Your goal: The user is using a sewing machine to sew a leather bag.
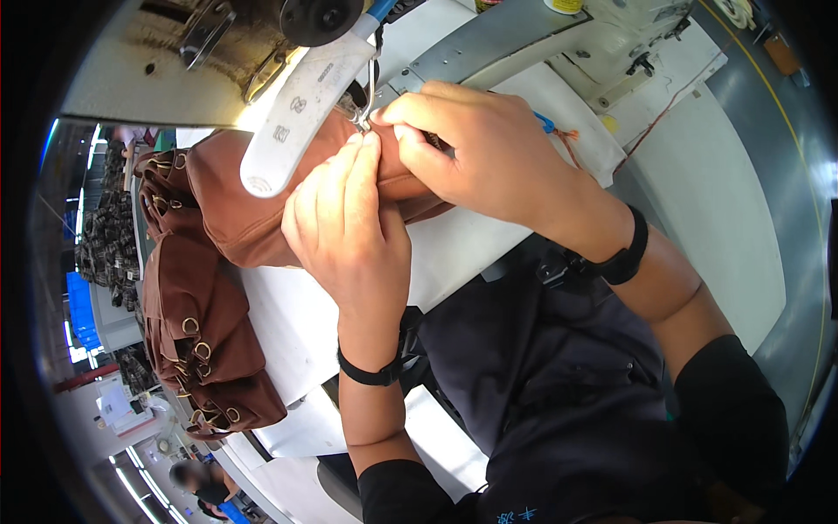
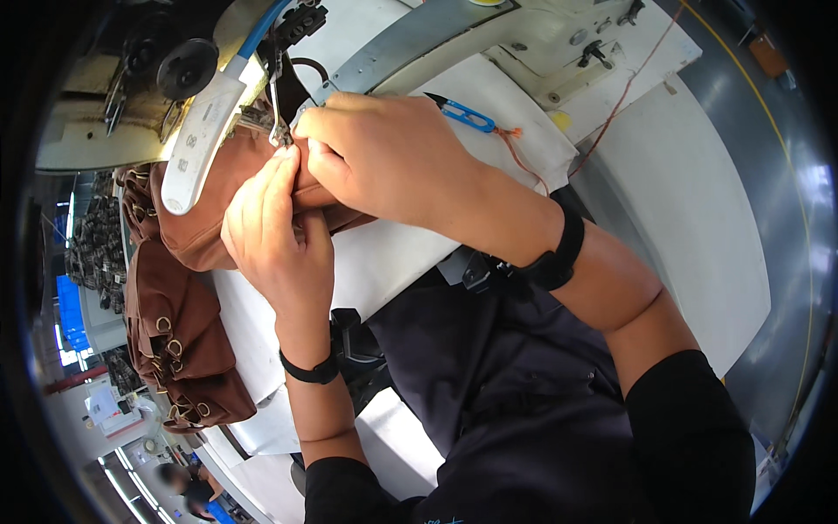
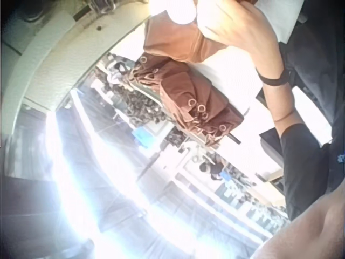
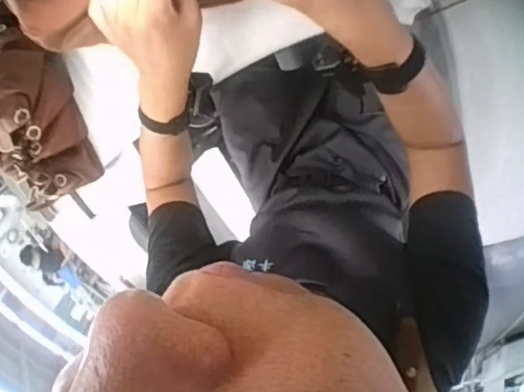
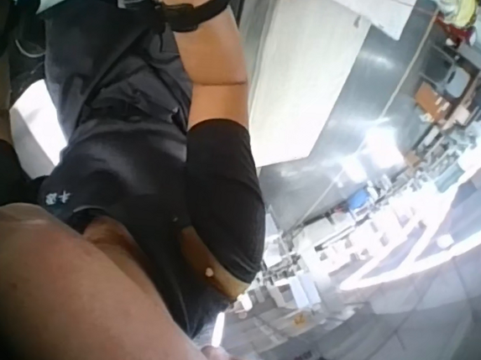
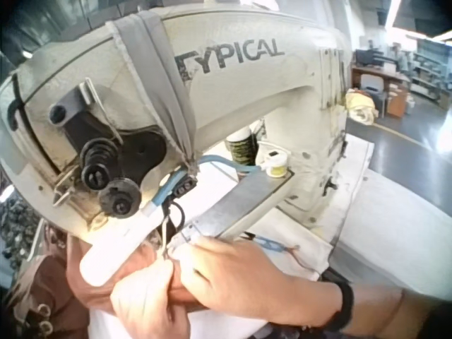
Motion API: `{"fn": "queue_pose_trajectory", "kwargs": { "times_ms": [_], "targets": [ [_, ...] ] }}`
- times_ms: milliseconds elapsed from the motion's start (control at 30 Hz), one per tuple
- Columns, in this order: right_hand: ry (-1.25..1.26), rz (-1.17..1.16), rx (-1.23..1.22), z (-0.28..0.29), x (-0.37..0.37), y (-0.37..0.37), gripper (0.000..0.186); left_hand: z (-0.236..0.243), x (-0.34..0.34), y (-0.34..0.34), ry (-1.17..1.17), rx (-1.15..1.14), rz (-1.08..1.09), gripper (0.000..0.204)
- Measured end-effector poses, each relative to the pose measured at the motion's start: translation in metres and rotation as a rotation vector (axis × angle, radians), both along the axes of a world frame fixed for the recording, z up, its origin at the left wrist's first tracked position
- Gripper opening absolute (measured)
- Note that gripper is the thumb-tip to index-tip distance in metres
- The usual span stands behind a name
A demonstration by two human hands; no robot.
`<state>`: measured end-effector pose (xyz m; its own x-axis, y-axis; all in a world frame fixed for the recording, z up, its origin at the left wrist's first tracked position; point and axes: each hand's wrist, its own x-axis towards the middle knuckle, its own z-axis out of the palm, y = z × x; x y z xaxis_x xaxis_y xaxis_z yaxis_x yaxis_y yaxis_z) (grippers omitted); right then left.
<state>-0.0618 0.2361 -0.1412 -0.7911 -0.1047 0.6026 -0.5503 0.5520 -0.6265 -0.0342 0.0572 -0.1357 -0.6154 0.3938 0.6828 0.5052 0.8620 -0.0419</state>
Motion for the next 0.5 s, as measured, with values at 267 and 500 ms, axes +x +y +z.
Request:
{"fn": "queue_pose_trajectory", "kwargs": {
  "times_ms": [267,500],
  "targets": [
    [0.039,-0.046,-0.029,-0.0052,-0.0018,-0.0064,0.012,-0.0041,-0.0020,0.0005,0.027,0.010,-0.010,0.053],
    [0.063,-0.063,-0.059,-0.0042,-0.0040,-0.0080,0.012,-0.0033,0.0001,0.0014,0.014,0.033,-0.003,0.056]
  ]
}}
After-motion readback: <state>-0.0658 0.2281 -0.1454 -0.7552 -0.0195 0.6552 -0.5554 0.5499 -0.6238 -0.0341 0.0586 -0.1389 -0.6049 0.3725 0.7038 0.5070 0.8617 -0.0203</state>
